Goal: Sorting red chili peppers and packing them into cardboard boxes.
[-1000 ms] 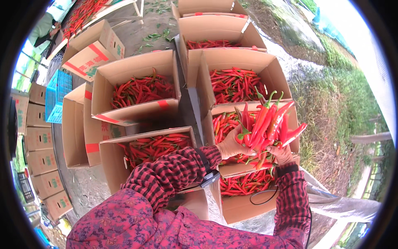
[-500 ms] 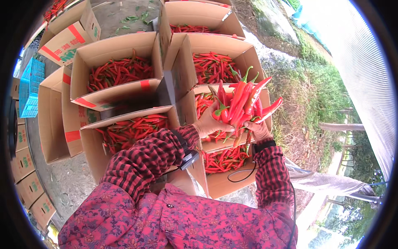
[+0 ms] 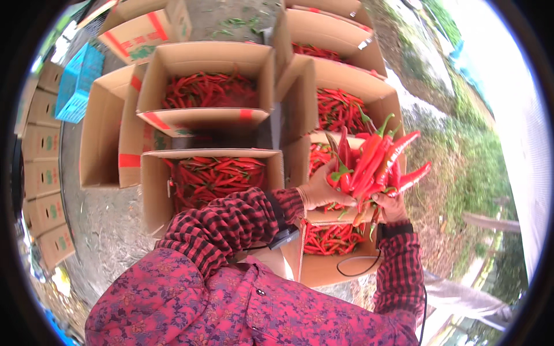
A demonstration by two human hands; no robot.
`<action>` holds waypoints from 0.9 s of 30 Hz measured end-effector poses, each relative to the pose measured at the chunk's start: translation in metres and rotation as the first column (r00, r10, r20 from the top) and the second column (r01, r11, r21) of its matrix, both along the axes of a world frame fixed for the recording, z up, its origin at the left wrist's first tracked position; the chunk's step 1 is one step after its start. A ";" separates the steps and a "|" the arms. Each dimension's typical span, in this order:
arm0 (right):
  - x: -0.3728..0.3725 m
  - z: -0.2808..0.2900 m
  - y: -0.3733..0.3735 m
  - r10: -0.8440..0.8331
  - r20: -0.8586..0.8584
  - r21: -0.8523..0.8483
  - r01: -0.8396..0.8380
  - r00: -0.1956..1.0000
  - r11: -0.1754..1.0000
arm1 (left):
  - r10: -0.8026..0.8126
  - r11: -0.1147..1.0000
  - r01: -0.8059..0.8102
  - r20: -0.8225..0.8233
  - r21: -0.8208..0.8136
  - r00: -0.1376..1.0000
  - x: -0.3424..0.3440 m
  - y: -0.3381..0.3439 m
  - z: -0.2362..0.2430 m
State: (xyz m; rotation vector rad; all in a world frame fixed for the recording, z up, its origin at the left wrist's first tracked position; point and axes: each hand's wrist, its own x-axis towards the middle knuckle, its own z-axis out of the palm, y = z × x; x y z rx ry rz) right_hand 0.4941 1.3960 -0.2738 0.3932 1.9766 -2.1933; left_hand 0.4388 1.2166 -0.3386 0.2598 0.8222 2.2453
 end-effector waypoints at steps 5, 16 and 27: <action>-0.018 0.016 -0.077 0.126 0.012 0.089 -0.126 0.992 0.988 | 0.107 0.994 -0.107 -0.021 0.011 0.994 0.005 -0.091 0.017; -0.124 0.024 -0.355 0.609 -0.030 -0.138 -0.607 0.793 0.783 | 0.556 0.814 -0.570 -0.131 -0.113 0.821 0.002 -0.372 0.057; -0.219 -0.011 -0.674 0.820 -0.319 -0.234 -0.878 0.475 0.418 | 0.753 0.505 -0.828 -0.344 -0.246 0.561 -0.035 -0.649 0.070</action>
